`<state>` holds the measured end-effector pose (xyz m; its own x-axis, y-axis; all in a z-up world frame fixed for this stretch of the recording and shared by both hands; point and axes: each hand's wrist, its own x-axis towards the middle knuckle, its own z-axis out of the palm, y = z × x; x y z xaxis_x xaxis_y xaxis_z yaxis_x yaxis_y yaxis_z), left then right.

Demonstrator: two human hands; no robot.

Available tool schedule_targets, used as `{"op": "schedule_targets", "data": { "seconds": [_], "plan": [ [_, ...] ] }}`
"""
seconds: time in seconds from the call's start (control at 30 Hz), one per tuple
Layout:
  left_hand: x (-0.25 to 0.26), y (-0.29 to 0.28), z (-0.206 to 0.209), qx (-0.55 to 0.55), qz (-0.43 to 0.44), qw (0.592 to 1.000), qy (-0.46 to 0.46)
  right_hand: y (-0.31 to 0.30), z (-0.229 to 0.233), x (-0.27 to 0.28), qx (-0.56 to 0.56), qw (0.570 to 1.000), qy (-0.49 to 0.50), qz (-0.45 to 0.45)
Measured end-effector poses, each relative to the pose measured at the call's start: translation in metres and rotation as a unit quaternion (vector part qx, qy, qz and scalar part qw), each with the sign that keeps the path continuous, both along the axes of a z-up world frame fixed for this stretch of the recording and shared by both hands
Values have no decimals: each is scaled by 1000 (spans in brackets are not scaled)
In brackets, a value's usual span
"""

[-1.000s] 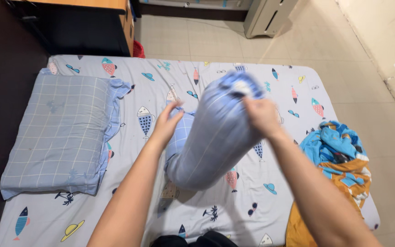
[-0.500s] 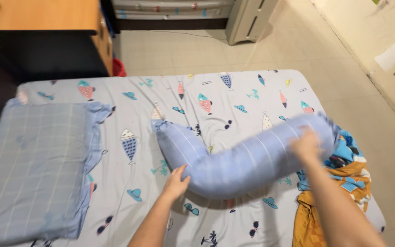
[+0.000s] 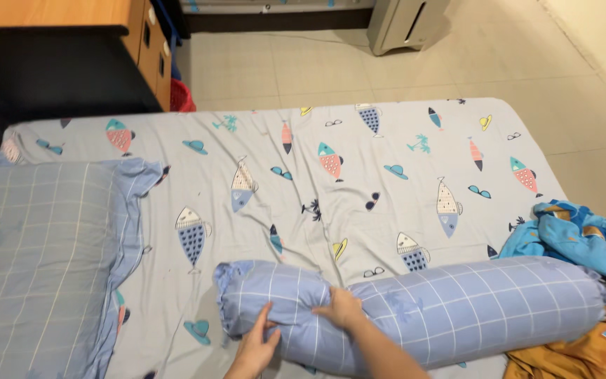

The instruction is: The person retrieves a broom, walks into a bedroom, and places the broom on a storage unit. They then pick up a cylindrical pillow, insert it into a blue pillowcase, and tie the drawstring to secure it.

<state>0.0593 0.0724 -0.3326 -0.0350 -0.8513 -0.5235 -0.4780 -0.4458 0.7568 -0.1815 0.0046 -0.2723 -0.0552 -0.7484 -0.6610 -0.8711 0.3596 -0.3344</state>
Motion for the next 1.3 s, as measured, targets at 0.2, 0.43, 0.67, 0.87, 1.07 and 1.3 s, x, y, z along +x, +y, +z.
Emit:
{"op": "schedule_targets", "data": {
  "seconds": [0.2,0.43,0.67,0.87,1.07,1.3],
  "plan": [
    [21,-32,67,-53,355,915,182,-45,119,-29,-118,928,-343,-86],
    [7,-162,361,-307,118,891,312,-95,346,-40,-314,831,-457,-37],
    [-4,-102,542,-519,-55,829,203,-62,308,-60,-435,855,-211,189],
    [-21,-55,505,-570,-97,813,-64,-10,243,-49,-461,774,-178,395],
    [-3,-33,461,-525,-30,839,-138,41,371,-54,-479,763,-431,53],
    [-16,-23,442,-508,-5,842,-180,98,437,28,-582,774,-166,185]
  ]
}}
